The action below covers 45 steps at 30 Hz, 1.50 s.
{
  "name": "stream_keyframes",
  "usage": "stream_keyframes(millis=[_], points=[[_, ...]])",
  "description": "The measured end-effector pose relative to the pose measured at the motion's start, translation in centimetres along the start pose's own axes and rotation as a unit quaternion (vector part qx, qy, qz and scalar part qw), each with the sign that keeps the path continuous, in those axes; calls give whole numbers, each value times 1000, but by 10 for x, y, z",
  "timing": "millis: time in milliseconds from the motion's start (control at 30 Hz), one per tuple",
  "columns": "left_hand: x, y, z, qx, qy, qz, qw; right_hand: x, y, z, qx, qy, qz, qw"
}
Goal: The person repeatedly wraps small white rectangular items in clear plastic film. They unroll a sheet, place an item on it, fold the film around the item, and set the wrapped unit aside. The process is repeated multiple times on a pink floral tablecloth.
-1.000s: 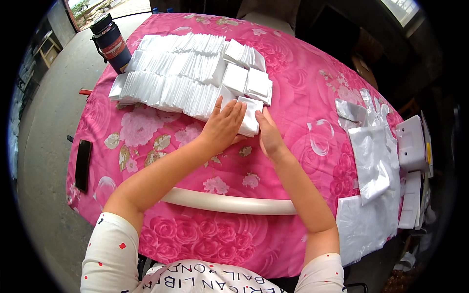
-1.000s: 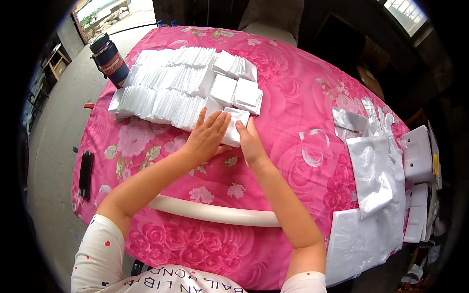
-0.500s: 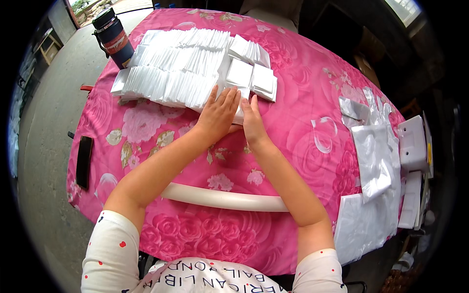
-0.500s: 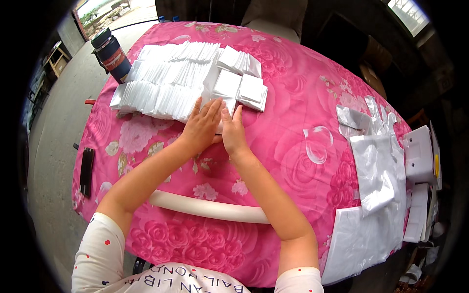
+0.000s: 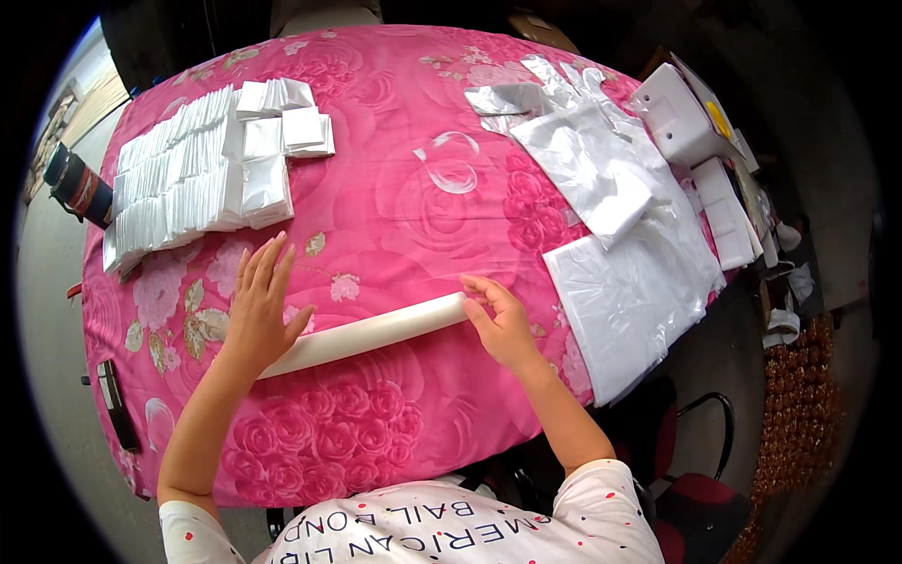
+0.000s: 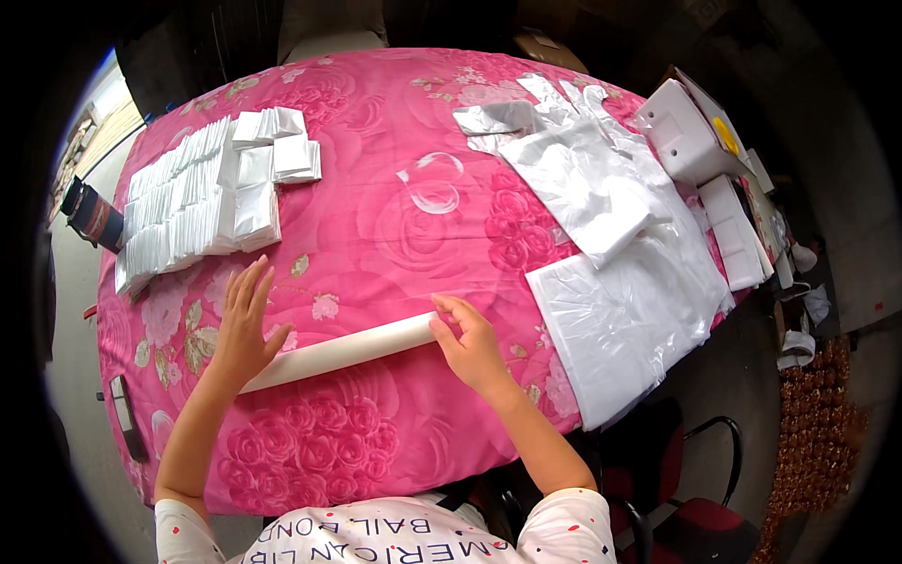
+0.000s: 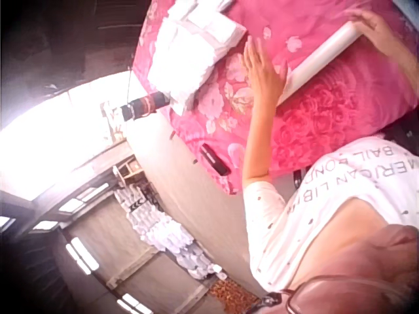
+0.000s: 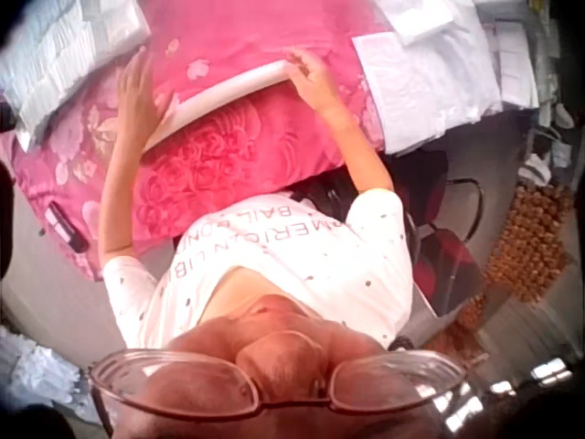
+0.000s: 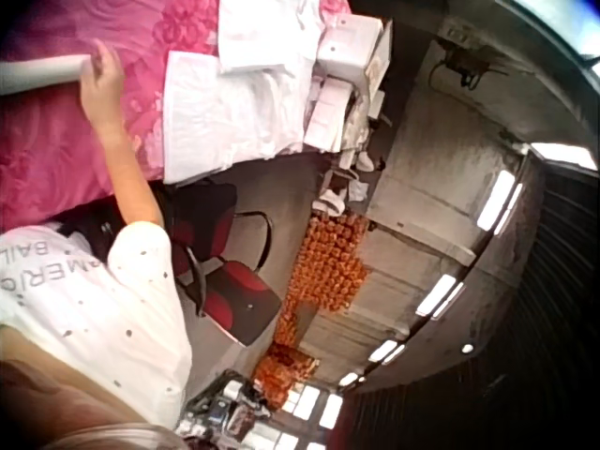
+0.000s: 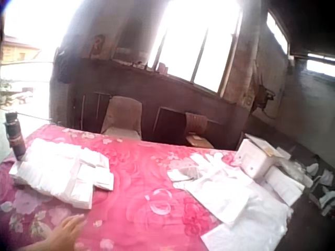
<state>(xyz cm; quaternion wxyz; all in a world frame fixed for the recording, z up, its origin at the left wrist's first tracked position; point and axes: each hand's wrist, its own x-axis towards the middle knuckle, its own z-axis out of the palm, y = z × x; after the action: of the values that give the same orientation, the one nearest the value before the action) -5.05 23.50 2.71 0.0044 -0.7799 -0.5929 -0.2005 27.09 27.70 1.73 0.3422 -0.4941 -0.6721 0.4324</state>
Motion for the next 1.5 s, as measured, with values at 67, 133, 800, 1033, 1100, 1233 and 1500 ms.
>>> stream_keyframes(millis=[67,133,800,1033,1100,1233,1500], points=[[-16,14,0,-19,-30,3,999,-33,7,-25,-49,56,3,997],[-30,24,6,-43,-64,9,997,-61,10,-50,-98,105,32,989],[-50,61,19,11,-125,10,992,106,129,-249,45,317,316,893],[-47,60,22,17,-110,15,994,186,185,-239,23,415,185,891],[-47,60,21,22,-99,11,995,206,171,-222,24,402,159,901],[-38,61,26,10,-98,10,995,241,164,-245,54,355,103,928],[-36,67,24,7,-97,-5,995,210,139,-229,-36,266,56,962]])
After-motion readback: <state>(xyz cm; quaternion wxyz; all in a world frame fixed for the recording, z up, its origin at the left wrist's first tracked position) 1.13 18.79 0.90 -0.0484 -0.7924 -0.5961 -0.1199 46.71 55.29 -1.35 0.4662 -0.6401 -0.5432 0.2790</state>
